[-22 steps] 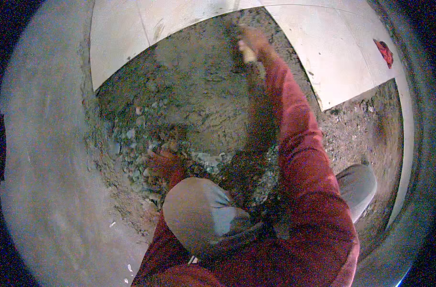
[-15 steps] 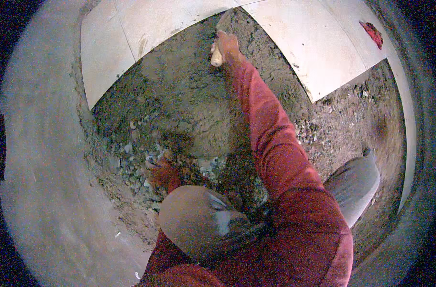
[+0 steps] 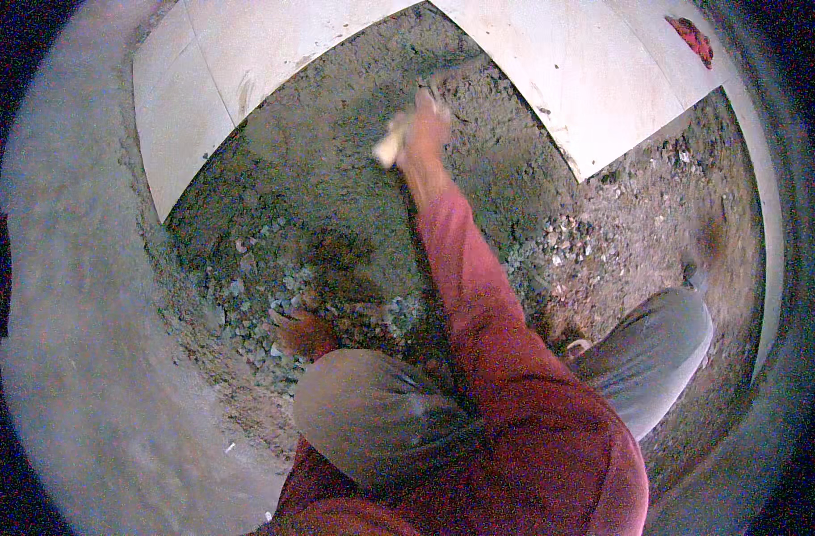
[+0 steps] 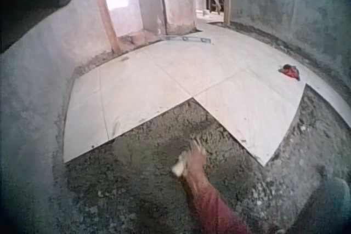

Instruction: The person spreads mortar on the ground using a trowel and positions tiles on the floor.

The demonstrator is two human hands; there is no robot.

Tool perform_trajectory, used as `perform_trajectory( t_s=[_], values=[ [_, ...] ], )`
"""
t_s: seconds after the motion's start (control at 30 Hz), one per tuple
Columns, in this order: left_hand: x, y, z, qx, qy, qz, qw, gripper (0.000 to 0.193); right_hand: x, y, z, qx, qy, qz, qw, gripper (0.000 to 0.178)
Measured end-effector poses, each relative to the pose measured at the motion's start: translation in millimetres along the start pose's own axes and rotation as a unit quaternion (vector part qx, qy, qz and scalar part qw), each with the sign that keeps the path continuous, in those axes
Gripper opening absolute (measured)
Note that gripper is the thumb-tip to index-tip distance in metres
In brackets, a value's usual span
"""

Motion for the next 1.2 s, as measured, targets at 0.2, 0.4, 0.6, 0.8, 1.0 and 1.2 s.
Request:
perform_trajectory(
  t_s=[0.2, 0.4, 0.6, 0.8, 1.0, 1.2],
  values=[
    [3.2, 1.5, -1.1, 0.041, -0.004, -0.009, 0.999, 0.053, -22.2, -0.3, 65.5, 0.007, 0.029, -0.022, 0.999, 0.021],
    [3.4, 8.4, -1.4, -0.054, 0.031, -0.019, 0.998, 0.054, -35.8, 58.1, -11.2, 0.041, 0.025, -0.007, 0.999, 0.019],
    [-0.2, -1.2, 3.5, -0.05, 0.034, -0.008, 0.998, 0.054, 14.5, -62.6, 39.3, 0.009, 0.007, -0.01, 1.0, 0.021],
    [-5.5, -5.5, 0.9, 0.046, -0.01, -0.001, 0.999, 0.057, 49.8, -135.9, 152.3, -0.102, 0.048, 0.162, 0.98, 0.018],
    [-1.7, -2.2, 1.4, 0.022, -0.003, 0.039, 0.999, 0.061, 61.9, -57.7, 173.0, 0.236, 0.028, 0.412, 0.88, 0.025],
    [-2.9, 2.0, 7.8, -0.03, 0.005, 0.022, 0.999, 0.058, 116.0, -64.0, 174.2, 0.391, -0.014, 0.733, 0.557, 0.046]
  ],
)
Point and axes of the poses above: each hand's wrist, its own z-axis away from the middle knuckle, its own y-axis out of the palm, x = y × z, the point moved 6 cm from there along -z, towards the middle knuckle, and after that the axes turned 3 degrees about -z, right-handed, at the moved point
